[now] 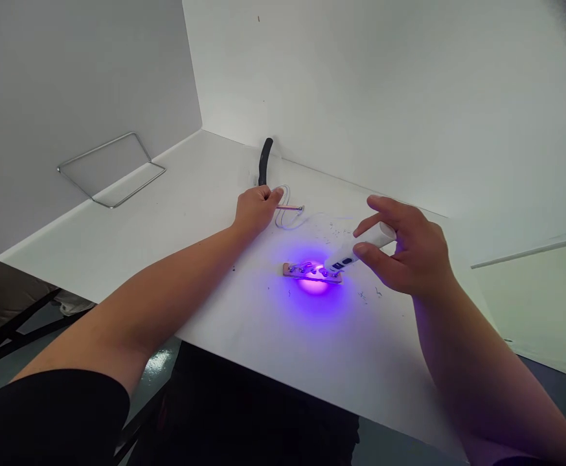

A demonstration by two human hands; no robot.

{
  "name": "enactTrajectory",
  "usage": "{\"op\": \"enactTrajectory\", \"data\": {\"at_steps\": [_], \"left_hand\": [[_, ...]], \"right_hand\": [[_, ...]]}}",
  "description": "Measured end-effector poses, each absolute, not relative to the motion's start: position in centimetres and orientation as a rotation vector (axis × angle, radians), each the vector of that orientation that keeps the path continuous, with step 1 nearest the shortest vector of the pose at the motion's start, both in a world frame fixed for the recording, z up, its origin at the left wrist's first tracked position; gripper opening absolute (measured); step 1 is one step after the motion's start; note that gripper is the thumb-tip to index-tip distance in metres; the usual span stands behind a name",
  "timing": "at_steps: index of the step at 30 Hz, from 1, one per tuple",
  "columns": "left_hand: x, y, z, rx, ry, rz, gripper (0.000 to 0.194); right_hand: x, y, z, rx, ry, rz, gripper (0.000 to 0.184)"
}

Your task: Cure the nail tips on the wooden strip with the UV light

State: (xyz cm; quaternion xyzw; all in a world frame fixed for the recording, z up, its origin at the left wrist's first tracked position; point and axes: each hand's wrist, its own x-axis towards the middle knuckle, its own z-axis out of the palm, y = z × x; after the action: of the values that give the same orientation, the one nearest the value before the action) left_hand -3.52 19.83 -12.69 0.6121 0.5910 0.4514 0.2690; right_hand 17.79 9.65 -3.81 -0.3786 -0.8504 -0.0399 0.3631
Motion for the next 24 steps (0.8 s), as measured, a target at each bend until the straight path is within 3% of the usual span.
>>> {"op": "enactTrajectory", "data": {"at_steps": [24], "left_hand": [[-3.60,19.97,-12.72,1.629,1.551,1.223,0.041]], "right_hand": [[17.70,9.72,-3.86,-0.972,-2.068,-0.008,0.064]]}}
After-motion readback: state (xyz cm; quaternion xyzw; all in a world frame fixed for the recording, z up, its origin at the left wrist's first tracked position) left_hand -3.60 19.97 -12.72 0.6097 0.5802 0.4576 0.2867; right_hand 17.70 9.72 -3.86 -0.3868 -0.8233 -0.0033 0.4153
